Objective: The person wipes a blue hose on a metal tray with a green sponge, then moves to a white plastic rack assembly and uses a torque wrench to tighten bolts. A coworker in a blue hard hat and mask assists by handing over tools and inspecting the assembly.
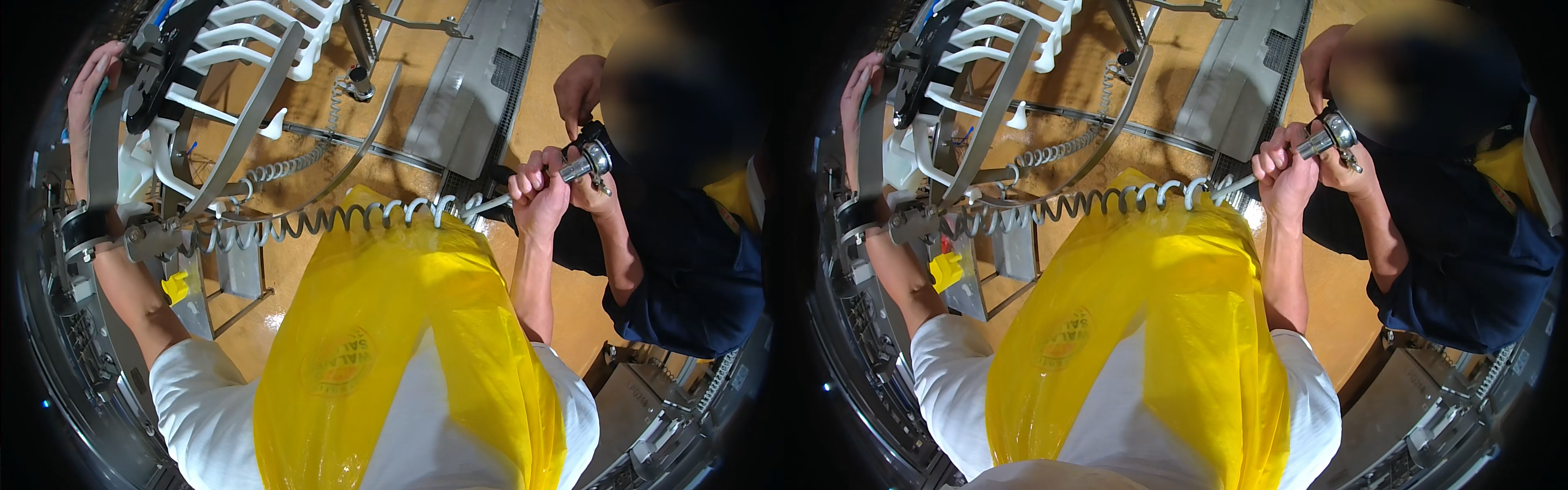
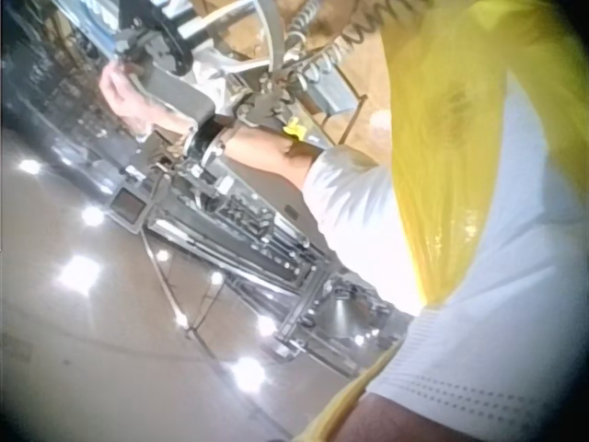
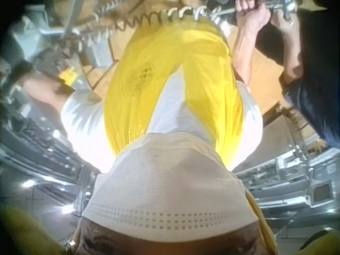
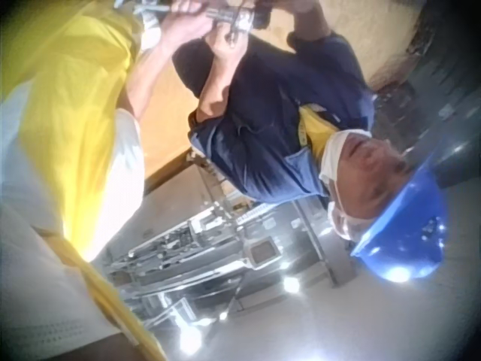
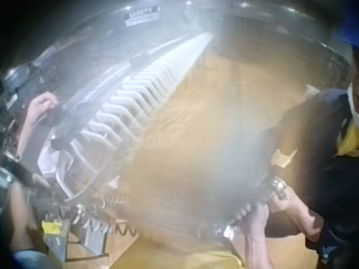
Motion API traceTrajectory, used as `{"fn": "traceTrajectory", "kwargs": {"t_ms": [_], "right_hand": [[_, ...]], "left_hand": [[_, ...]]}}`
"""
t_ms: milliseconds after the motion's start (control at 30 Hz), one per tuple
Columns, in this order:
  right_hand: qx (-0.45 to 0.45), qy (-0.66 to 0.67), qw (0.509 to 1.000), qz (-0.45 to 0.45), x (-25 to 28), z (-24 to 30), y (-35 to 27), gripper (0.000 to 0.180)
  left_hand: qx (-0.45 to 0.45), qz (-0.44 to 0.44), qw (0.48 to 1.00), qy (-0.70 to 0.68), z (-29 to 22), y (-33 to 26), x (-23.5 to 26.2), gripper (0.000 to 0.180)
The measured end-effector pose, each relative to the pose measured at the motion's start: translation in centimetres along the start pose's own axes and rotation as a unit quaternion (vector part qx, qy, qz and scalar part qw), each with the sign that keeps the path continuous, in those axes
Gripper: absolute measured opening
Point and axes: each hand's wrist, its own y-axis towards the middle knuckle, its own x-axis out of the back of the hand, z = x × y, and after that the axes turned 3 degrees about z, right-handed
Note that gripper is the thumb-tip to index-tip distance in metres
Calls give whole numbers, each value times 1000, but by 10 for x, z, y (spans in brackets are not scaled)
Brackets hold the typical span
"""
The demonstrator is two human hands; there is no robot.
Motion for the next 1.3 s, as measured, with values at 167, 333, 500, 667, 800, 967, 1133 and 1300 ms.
{"fn": "traceTrajectory", "kwargs": {"t_ms": [167,333,500,667,800,967,1133,1300], "right_hand": [[-6,16,999,28,0,-2,1,35],[-26,-38,999,7,-13,-6,3,27],[8,-84,992,89,-30,-7,0,20],[4,-78,990,114,-20,-9,-4,32],[-11,10,992,128,-12,-12,-6,32],[-5,17,992,128,-24,-7,-5,65],[-3,-21,996,89,-28,-2,-2,66],[-17,-9,997,73,-32,-6,-3,62]], "left_hand": [[1,0,1000,-9,15,5,11,28],[-14,10,999,32,36,19,35,27],[-37,31,997,60,60,26,53,28],[-51,42,995,77,68,32,60,28],[-58,49,994,83,71,33,65,28],[-67,54,992,89,74,34,67,29],[-73,58,991,97,72,35,70,30],[-93,66,989,95,52,23,64,30]]}}
